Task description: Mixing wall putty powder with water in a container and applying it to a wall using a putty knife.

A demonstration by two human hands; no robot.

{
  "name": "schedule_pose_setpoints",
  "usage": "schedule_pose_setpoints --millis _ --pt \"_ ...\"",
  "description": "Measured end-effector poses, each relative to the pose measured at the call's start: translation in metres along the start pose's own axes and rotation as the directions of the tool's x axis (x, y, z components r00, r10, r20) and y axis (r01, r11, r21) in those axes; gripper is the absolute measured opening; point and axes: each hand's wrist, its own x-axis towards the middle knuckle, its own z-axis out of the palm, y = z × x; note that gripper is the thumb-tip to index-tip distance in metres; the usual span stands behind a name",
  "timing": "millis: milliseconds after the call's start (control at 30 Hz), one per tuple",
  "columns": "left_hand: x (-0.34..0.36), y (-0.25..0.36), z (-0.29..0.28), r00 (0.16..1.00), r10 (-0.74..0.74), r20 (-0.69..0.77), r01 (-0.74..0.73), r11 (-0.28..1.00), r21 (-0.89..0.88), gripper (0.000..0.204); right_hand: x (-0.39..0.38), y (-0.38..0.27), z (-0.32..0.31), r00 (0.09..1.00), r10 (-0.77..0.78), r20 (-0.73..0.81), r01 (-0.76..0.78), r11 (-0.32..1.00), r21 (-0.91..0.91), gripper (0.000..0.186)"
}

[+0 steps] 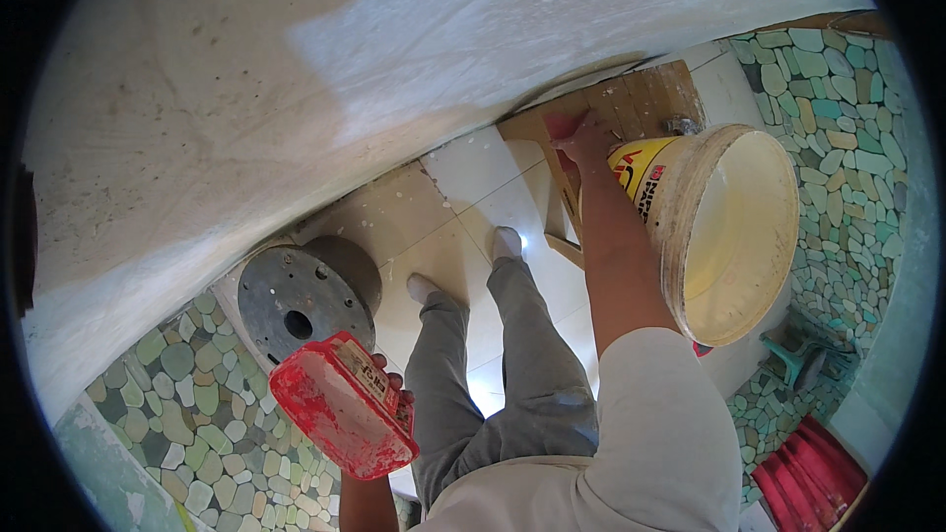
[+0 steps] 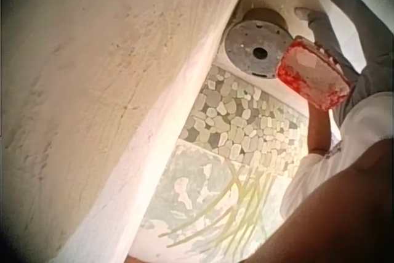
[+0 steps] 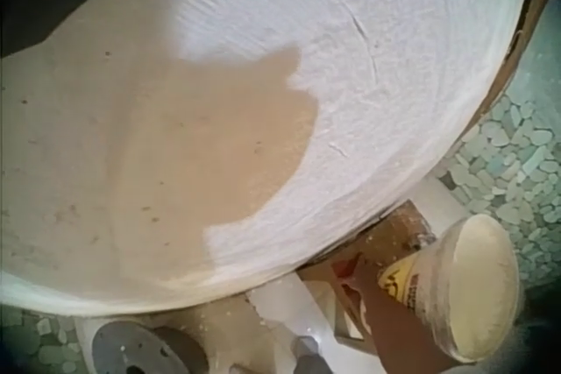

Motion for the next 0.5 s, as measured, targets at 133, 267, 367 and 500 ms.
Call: schedule_pose_setpoints --millis 133,267,367,500 --pt "0.004 0.002 -0.003 0.996 -0.083 0.017 0.083 0.997 -0.007 0.084 0.003 -0.002 -0.004 0.995 0.072 0.07 -0.07 0.997 -0.018 0.127" --pt "0.008 0.0 0.003 0.998 -0.054 0.029 0.054 0.999 0.004 0.083 0.001 -0.003 -0.003 0.995 0.075 0.068 -0.072 0.997 -0.04 0.126" --pt "0.009 -0.002 0.01 1.0 0.001 -0.008 -0.001 0.999 0.046 0.083 0.001 -0.002 -0.002 0.997 0.043 0.062 -0.043 0.999 -0.008 0.125" --pt "0.012 -0.002 0.014 0.997 -0.06 0.049 0.061 0.998 -0.012 0.083 0.001 0.0 -0.004 0.998 0.012 0.062 -0.014 0.999 0.044 0.122"
